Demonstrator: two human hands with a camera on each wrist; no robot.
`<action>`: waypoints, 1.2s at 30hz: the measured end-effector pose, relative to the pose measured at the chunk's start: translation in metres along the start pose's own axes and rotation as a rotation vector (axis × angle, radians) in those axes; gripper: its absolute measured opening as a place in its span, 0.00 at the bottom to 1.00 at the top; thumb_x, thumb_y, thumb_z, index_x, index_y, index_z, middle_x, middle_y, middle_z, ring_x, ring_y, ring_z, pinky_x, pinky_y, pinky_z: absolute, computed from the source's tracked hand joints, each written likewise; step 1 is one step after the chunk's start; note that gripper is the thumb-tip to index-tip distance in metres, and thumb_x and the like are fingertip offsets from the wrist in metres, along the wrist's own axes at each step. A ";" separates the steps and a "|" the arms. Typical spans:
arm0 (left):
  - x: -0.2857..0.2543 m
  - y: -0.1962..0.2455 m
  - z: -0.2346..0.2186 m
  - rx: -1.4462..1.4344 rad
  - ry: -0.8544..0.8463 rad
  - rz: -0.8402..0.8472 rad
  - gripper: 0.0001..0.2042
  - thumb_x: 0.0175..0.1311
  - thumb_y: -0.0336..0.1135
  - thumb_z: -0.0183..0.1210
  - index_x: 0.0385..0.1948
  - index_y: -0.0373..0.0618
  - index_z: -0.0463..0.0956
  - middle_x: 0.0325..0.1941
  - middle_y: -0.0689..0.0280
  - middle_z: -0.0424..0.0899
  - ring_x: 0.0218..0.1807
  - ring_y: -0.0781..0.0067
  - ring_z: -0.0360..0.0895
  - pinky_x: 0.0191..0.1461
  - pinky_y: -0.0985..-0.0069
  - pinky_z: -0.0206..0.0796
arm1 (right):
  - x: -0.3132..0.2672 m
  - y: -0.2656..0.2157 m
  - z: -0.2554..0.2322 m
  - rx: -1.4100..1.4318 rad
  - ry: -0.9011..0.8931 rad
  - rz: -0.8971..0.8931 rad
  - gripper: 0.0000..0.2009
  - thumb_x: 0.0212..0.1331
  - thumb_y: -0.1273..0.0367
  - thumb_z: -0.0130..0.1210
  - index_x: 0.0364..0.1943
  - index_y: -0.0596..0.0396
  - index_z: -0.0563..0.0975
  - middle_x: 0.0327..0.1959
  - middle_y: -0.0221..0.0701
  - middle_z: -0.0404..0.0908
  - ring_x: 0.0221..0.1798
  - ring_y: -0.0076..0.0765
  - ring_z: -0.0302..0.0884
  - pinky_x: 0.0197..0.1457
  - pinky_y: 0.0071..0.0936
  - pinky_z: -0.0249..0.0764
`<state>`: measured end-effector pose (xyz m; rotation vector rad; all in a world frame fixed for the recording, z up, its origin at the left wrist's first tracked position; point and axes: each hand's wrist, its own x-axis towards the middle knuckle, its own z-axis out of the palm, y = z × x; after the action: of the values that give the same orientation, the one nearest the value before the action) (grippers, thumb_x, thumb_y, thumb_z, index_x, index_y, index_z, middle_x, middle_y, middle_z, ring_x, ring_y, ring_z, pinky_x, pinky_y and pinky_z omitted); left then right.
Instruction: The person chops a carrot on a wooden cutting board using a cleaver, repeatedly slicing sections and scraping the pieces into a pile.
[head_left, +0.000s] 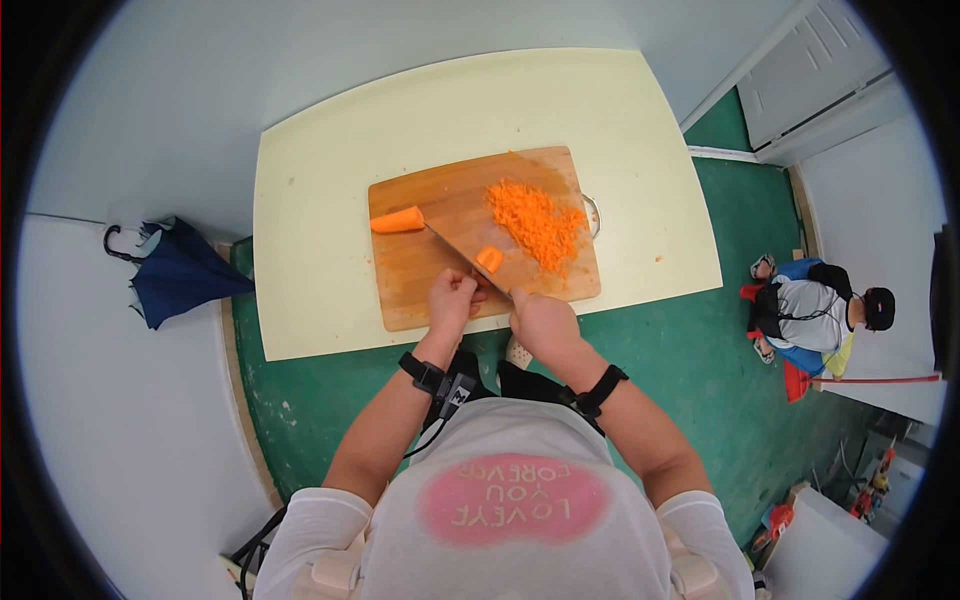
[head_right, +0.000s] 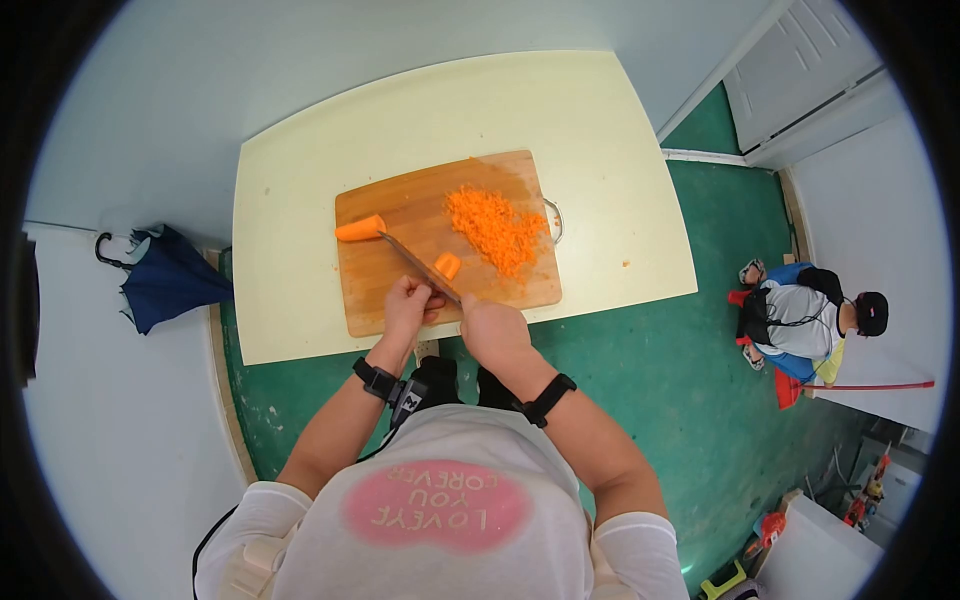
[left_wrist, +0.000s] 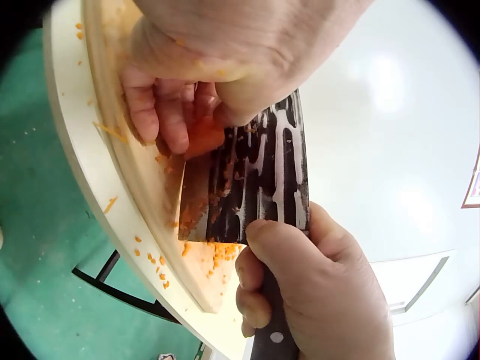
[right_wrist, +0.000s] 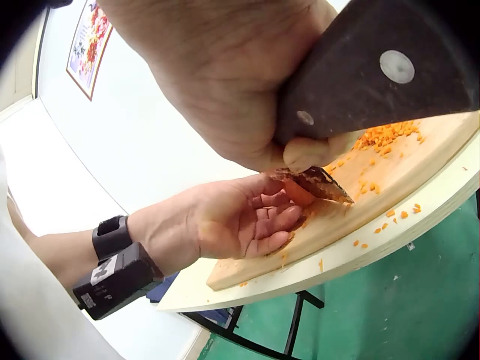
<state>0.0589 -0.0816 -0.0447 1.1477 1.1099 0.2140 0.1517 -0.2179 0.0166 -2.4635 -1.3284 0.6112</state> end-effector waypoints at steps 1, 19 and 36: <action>0.001 0.000 0.000 -0.002 -0.006 0.002 0.04 0.68 0.32 0.52 0.35 0.44 0.71 0.33 0.67 0.83 0.32 0.79 0.82 0.29 0.84 0.69 | -0.003 0.001 -0.002 0.014 0.038 -0.016 0.06 0.55 0.70 0.52 0.33 0.57 0.72 0.23 0.43 0.80 0.28 0.51 0.81 0.31 0.44 0.76; 0.008 -0.012 0.003 -0.137 0.014 0.048 0.08 0.65 0.27 0.57 0.44 0.46 0.72 0.30 0.69 0.82 0.21 0.83 0.75 0.20 0.86 0.64 | -0.052 -0.013 -0.017 -0.075 0.226 -0.108 0.05 0.52 0.72 0.54 0.31 0.56 0.72 0.20 0.38 0.76 0.19 0.40 0.79 0.20 0.34 0.74; 0.008 -0.015 0.003 -0.086 0.057 0.048 0.07 0.66 0.30 0.58 0.43 0.45 0.73 0.34 0.69 0.83 0.26 0.84 0.77 0.23 0.87 0.66 | -0.043 -0.007 -0.022 -0.064 0.174 -0.140 0.03 0.53 0.72 0.53 0.30 0.55 0.71 0.18 0.38 0.76 0.19 0.40 0.79 0.20 0.33 0.73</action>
<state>0.0595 -0.0850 -0.0617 1.0978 1.1134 0.3312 0.1363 -0.2515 0.0492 -2.3843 -1.4551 0.3186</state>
